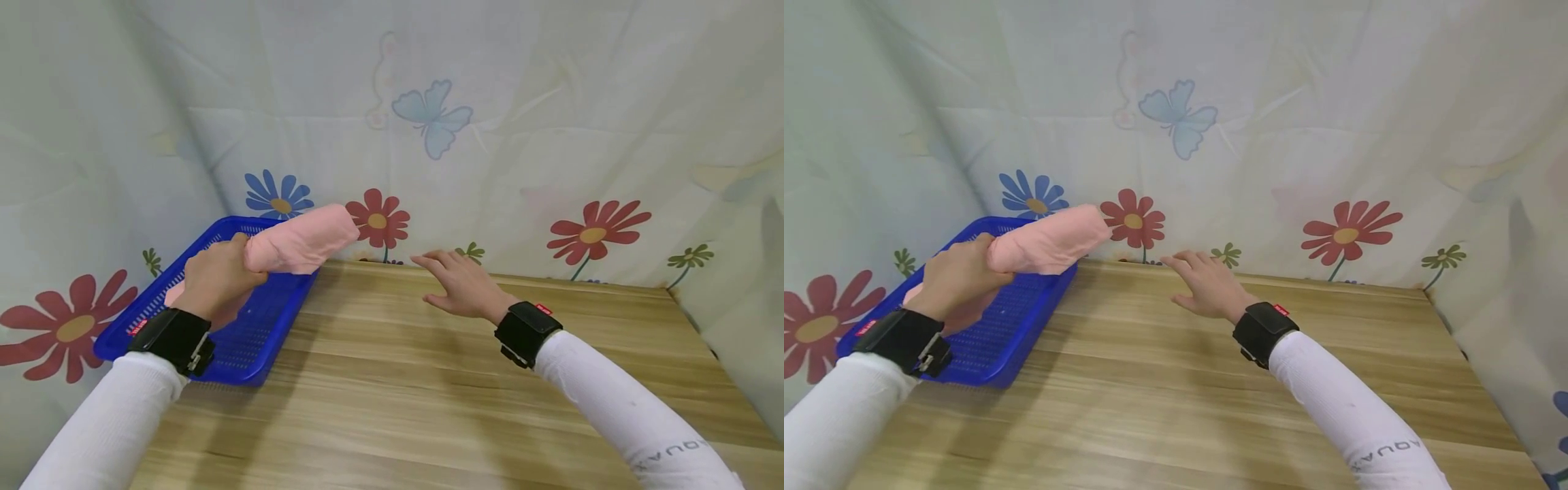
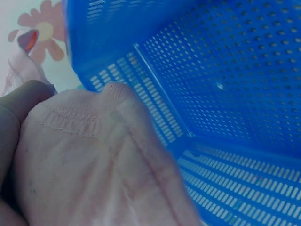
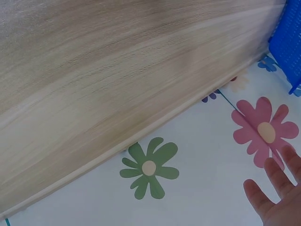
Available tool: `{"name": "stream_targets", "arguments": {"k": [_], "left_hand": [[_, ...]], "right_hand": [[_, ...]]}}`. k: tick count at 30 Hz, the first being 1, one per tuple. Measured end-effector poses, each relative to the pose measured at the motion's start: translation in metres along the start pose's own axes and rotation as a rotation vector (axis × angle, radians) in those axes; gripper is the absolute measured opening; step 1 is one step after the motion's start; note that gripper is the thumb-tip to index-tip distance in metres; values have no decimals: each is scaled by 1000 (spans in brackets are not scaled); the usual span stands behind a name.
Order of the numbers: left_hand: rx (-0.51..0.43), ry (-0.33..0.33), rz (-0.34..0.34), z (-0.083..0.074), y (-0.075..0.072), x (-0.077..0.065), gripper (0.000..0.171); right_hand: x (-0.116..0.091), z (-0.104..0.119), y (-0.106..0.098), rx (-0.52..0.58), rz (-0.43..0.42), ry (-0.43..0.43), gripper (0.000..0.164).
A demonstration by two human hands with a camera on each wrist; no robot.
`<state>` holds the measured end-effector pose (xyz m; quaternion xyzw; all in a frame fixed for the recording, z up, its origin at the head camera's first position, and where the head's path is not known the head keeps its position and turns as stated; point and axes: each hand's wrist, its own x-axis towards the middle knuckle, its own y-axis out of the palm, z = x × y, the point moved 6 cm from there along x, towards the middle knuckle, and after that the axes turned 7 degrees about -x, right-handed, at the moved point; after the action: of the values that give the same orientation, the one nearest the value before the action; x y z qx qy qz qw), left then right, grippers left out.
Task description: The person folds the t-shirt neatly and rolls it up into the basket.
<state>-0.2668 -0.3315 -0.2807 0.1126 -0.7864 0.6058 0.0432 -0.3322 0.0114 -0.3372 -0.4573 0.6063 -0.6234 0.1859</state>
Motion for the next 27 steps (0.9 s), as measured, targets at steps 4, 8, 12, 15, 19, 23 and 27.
{"name": "stream_targets", "arguments": {"k": [4, 8, 12, 15, 19, 23, 27], "left_hand": [[16, -30, 4, 10, -2, -2, 71], [17, -57, 3, 20, -3, -6, 72], [22, -76, -3, 30, -4, -9, 76], [34, -95, 5, 37, -4, -11, 79], [52, -128, 27, 44, -3, -15, 77], [67, -146, 54, 47, 2, -18, 75], [77, -148, 79, 45, 7, -18, 74]], "right_hand": [[-2, -1, 2, -5, 11, 10, 69], [-3, -1, 4, -4, 12, 10, 69], [-4, -2, 4, -3, 18, 17, 69], [-6, -3, 4, -4, 23, 16, 69], [-9, -4, 4, -4, 22, 8, 69], [-11, -4, 4, -5, 23, 12, 69], [-12, -4, 6, -4, 29, 13, 69]]}}
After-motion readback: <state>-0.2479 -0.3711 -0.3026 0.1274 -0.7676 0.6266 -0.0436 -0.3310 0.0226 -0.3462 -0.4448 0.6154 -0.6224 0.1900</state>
